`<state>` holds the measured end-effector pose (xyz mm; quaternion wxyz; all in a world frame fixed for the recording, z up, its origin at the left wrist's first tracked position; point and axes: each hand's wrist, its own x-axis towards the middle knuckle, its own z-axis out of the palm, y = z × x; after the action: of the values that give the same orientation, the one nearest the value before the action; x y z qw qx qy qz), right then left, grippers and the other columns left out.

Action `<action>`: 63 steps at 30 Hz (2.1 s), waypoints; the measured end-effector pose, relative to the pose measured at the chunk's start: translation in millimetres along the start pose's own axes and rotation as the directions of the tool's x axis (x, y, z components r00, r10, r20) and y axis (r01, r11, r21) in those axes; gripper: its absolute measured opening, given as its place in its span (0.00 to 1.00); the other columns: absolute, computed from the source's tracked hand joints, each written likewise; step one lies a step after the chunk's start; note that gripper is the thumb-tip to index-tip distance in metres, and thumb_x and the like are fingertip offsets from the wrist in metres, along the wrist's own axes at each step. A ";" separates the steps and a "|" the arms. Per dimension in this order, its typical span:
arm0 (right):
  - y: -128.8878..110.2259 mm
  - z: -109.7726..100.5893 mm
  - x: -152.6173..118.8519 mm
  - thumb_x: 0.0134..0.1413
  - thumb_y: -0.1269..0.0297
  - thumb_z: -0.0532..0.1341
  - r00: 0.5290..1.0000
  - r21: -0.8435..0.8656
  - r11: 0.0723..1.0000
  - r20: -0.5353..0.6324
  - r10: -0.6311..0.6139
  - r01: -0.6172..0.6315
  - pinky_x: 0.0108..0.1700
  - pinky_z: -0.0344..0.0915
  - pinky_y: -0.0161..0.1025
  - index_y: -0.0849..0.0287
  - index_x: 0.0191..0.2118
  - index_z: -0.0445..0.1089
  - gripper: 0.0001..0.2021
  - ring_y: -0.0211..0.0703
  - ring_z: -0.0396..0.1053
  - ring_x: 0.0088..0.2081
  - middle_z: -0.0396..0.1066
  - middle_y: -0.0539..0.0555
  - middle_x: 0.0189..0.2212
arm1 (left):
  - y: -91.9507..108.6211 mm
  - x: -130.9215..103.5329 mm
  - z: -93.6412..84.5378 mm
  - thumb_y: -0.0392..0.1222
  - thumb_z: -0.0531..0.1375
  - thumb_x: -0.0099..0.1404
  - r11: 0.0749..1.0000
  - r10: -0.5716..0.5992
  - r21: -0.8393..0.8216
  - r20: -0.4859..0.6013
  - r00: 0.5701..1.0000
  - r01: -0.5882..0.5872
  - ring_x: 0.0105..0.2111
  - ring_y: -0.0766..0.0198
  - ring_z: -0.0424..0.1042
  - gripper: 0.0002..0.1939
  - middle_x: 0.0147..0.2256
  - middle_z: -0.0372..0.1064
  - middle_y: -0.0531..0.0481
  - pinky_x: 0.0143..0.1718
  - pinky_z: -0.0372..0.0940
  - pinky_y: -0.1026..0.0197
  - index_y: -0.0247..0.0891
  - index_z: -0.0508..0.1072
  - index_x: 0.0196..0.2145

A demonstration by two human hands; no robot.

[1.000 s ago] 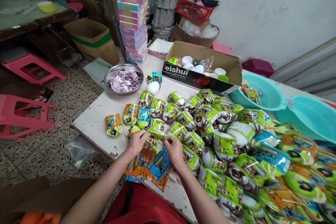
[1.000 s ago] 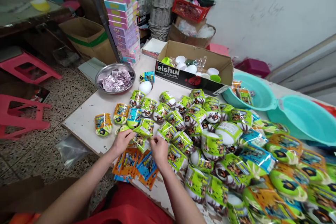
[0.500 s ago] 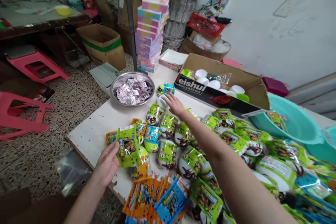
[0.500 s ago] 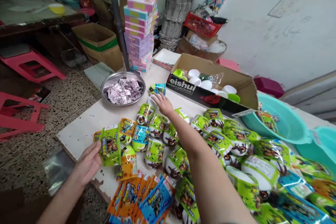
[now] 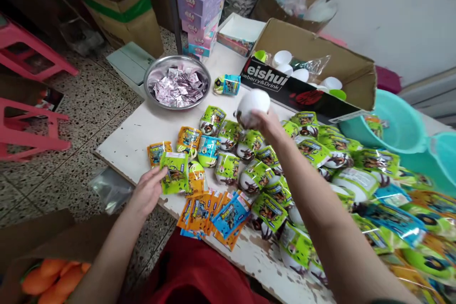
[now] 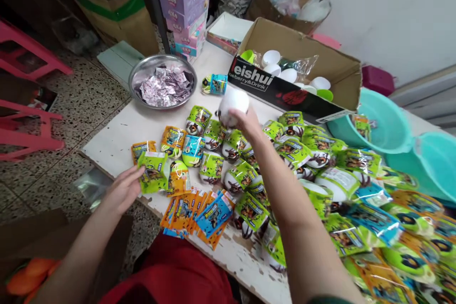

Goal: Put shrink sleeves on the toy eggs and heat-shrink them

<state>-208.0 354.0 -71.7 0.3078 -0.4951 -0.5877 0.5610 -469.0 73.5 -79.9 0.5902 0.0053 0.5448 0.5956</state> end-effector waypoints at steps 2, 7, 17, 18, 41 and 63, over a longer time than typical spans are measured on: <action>-1.7 2.1 -72.3 0.52 0.46 0.54 0.993 0.089 0.993 0.096 0.075 -0.083 0.36 0.68 0.47 0.70 0.44 0.67 0.28 0.52 0.73 0.36 0.73 0.68 0.38 | 3.6 -5.6 17.0 0.37 0.68 0.55 0.998 -0.052 0.028 0.082 0.995 0.050 0.42 0.59 0.76 0.12 0.40 0.79 0.45 0.43 0.71 0.62 0.34 0.78 0.38; 28.7 38.0 -215.6 0.44 0.42 0.60 0.888 0.555 0.693 0.260 0.379 -0.459 0.41 0.70 0.54 0.59 0.42 0.70 0.26 0.57 0.74 0.40 0.76 0.60 0.33 | 8.9 -27.7 71.1 0.38 0.68 0.54 0.972 -0.194 0.187 0.303 0.933 0.142 0.39 0.59 0.76 0.11 0.38 0.79 0.46 0.40 0.71 0.61 0.36 0.78 0.37; 16.4 19.1 -280.8 0.35 0.61 0.71 0.814 0.514 0.660 0.510 0.277 -0.547 0.44 0.69 0.44 0.57 0.51 0.68 0.32 0.50 0.72 0.42 0.74 0.55 0.43 | -14.9 -57.1 114.4 0.46 0.66 0.55 0.815 -0.351 0.580 0.467 0.811 0.018 0.36 0.58 0.74 0.15 0.36 0.79 0.43 0.41 0.66 0.58 0.33 0.79 0.38; 15.6 15.7 -283.3 0.34 0.62 0.71 0.804 0.494 0.675 0.534 0.262 -0.548 0.45 0.68 0.43 0.57 0.52 0.67 0.33 0.49 0.72 0.43 0.74 0.55 0.43 | -18.6 -63.4 116.8 0.46 0.66 0.55 0.791 -0.378 0.612 0.469 0.798 0.015 0.35 0.58 0.74 0.15 0.35 0.79 0.43 0.40 0.66 0.58 0.32 0.79 0.38; 7.5 21.1 -379.5 0.38 0.52 0.71 0.880 0.529 0.720 0.401 0.254 -0.449 0.52 0.64 0.52 0.56 0.50 0.69 0.31 0.56 0.71 0.46 0.74 0.58 0.45 | -69.7 -170.4 82.7 0.39 0.68 0.50 0.751 -0.492 0.659 0.524 0.695 0.036 0.49 0.51 0.70 0.33 0.47 0.74 0.46 0.51 0.63 0.51 0.41 0.68 0.54; 24.3 24.4 -394.8 0.40 0.48 0.69 0.866 0.341 0.818 0.370 0.335 -0.463 0.52 0.65 0.51 0.57 0.52 0.66 0.32 0.58 0.69 0.50 0.72 0.59 0.49 | -86.8 -179.5 58.9 0.45 0.68 0.54 0.741 -0.474 0.671 0.492 0.731 0.029 0.55 0.48 0.66 0.37 0.55 0.68 0.43 0.53 0.62 0.50 0.39 0.62 0.59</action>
<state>-98.1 -23.7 -23.1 0.1902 -0.4417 -0.3740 0.7930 -315.8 -41.1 1.5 0.7814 0.3216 0.4720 0.2514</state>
